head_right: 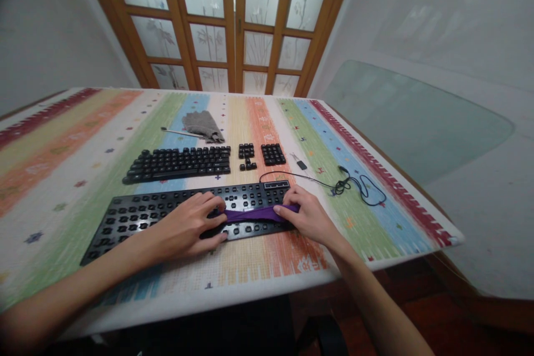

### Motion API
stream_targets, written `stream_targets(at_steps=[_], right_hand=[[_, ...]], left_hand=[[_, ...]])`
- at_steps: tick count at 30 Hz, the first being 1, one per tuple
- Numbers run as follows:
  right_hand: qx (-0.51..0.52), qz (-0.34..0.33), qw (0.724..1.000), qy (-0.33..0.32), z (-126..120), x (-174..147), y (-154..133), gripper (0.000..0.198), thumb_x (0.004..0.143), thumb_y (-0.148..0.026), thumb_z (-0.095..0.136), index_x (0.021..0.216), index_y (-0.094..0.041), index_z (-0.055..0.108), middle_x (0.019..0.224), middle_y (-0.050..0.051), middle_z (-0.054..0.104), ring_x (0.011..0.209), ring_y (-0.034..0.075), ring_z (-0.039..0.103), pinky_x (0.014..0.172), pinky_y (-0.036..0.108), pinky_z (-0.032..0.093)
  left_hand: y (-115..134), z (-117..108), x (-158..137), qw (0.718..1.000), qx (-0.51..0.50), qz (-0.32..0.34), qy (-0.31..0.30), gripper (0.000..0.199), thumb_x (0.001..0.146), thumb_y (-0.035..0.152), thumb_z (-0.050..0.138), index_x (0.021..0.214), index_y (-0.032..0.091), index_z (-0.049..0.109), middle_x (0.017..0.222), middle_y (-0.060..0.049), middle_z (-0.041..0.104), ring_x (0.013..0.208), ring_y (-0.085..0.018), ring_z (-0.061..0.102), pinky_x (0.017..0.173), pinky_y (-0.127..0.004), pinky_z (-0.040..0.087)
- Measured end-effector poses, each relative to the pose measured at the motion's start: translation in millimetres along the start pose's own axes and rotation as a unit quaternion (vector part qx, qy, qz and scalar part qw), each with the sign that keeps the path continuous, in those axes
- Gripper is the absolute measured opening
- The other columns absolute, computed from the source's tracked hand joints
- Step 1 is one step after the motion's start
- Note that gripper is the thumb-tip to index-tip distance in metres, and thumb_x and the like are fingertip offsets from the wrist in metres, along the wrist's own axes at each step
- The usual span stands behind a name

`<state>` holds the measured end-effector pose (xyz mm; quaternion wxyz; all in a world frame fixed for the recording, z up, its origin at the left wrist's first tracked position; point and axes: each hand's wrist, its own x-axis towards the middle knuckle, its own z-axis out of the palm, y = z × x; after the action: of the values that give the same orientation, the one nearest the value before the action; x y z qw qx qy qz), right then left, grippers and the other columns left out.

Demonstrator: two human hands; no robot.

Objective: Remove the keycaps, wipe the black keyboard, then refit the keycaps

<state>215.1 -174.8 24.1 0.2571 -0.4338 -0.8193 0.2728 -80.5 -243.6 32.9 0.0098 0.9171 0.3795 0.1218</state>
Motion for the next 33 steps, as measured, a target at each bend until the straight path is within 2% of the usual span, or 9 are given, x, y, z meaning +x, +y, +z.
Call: stream_targets(at_steps=[10,17,25,30,33], right_hand=[[0.03,0.017,0.999,-0.001,1,0,-1,0.032,0.085,-0.041,0.061,0.063,-0.02,0.054,0.079,0.003,0.058,0.074,0.017,0.055,0.073,0.033,0.043],[0.032,0.035,0.999,0.025,-1,1,5,0.028,0.082,-0.038,0.06,0.061,-0.021,0.053,0.073,0.002,0.059,0.071,0.018,0.055,0.07,0.033,0.042],[0.084,0.105,0.989,0.06,-7,-3,13,0.029,0.079,-0.04,0.059,0.059,-0.022,0.049,0.069,0.001,0.06,0.063,0.016,0.052,0.061,0.03,0.04],[0.099,0.107,0.987,0.066,-7,-4,17,0.028,0.08,-0.04,0.058,0.061,-0.021,0.049,0.073,0.002,0.062,0.067,0.017,0.054,0.064,0.03,0.042],[0.06,0.094,0.991,0.071,-10,-7,18,0.028,0.083,-0.043,0.058,0.065,-0.021,0.054,0.076,0.004,0.063,0.072,0.019,0.057,0.07,0.032,0.044]], left_hand=[[0,5,3,1.0,-0.006,-0.003,0.016,0.027,0.095,0.038,0.053,0.096,0.015,0.068,0.106,-0.01,0.057,0.097,-0.025,0.05,0.086,-0.04,0.045],[4,7,12,1.0,-0.009,0.009,-0.002,0.028,0.095,0.039,0.052,0.101,0.016,0.067,0.108,-0.011,0.056,0.097,-0.025,0.05,0.087,-0.04,0.044],[13,20,30,0.999,0.038,0.039,-0.002,0.034,0.094,0.043,0.05,0.108,0.015,0.065,0.108,-0.011,0.058,0.099,-0.027,0.049,0.084,-0.04,0.042],[15,22,35,0.998,0.046,0.039,-0.001,0.036,0.095,0.045,0.049,0.106,0.015,0.065,0.109,-0.012,0.058,0.099,-0.028,0.049,0.084,-0.04,0.041],[15,20,36,0.998,0.044,0.038,-0.002,0.036,0.095,0.045,0.049,0.105,0.015,0.065,0.11,-0.012,0.058,0.098,-0.027,0.049,0.083,-0.04,0.041]])
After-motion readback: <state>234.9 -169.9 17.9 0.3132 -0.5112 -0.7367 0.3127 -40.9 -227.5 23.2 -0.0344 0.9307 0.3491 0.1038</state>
